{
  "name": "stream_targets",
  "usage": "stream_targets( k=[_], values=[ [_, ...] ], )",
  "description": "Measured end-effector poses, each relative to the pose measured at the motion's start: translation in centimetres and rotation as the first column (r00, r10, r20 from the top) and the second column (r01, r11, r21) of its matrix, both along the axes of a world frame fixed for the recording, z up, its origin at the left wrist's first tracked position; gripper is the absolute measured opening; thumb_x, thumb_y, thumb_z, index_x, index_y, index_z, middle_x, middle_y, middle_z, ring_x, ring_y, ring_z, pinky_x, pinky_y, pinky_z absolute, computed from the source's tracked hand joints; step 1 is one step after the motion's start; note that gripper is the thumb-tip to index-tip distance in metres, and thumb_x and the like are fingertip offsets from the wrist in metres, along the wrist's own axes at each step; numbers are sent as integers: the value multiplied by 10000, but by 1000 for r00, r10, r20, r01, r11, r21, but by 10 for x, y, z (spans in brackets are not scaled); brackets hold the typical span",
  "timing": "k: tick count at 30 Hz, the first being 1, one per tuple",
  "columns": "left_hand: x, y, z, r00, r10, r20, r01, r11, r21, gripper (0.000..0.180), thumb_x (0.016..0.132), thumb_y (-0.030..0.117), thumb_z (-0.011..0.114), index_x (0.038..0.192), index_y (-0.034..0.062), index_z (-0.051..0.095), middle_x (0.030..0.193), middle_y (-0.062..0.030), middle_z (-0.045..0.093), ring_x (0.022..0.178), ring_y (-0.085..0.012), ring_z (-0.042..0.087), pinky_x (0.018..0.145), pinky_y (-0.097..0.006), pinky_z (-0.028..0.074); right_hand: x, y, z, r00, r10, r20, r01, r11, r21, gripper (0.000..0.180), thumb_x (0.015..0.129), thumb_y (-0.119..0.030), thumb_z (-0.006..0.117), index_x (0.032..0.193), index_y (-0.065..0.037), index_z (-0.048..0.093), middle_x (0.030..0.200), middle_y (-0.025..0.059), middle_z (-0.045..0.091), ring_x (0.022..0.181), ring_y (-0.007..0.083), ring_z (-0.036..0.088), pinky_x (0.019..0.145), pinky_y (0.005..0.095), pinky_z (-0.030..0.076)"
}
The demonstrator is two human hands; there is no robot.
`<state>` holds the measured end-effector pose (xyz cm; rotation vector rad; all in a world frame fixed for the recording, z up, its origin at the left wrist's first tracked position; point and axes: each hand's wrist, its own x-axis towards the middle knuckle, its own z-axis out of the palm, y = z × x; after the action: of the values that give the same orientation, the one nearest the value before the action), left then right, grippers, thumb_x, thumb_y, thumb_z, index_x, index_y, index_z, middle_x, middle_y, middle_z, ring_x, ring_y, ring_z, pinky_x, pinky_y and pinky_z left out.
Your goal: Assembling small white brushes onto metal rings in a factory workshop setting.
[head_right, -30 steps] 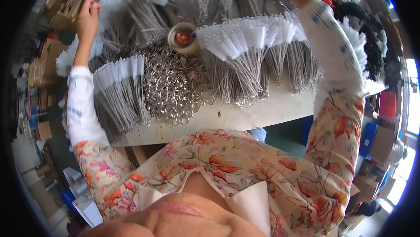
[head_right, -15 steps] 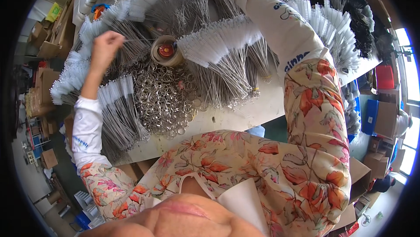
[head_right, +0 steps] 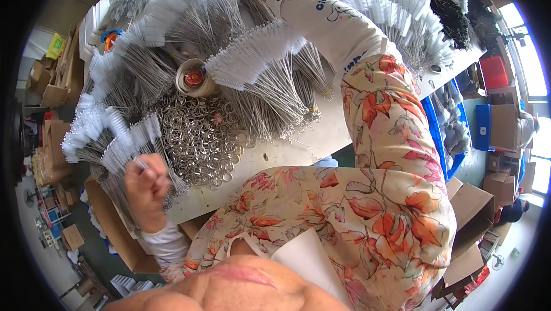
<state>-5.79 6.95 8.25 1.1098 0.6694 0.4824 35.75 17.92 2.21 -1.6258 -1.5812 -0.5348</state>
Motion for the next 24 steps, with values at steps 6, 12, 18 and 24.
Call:
stream_targets(
  k=[6,12,18,24],
  values=[
    [14,-45,-76,966,7,260,70,956,-286,252,908,206,563,812,-27,572,711,-41,501,444,-24,337,371,-183,286,33,2,6,237,276,-931,-674,737,47,125,888,-76,537,981,-7,489,872,112,624,787,205,643,630,319,530],
    [26,-41,-59,971,164,176,-79,908,-411,324,954,349,451,856,46,510,662,-25,469,509,-72,389,419,-211,343,159,-48,-24,457,137,-879,-806,481,-344,233,869,-127,575,1062,-15,510,936,131,630,790,235,636,641,343,528],
    [-11,-39,-66,895,363,258,-212,856,-472,442,955,454,376,850,49,519,600,-11,399,467,-68,278,378,-214,193,250,-116,12,809,-439,-392,-183,446,-876,248,859,-164,591,1051,-22,521,920,124,624,758,232,626,629,347,523],
    [-8,-44,-83,827,368,424,-48,799,-599,401,984,403,314,900,61,504,546,2,308,457,-66,230,362,-207,170,295,-129,-12,598,-792,-119,260,332,-907,272,733,-332,660,646,-106,536,550,-4,482,418,92,406,387,227,294]
  ],
)
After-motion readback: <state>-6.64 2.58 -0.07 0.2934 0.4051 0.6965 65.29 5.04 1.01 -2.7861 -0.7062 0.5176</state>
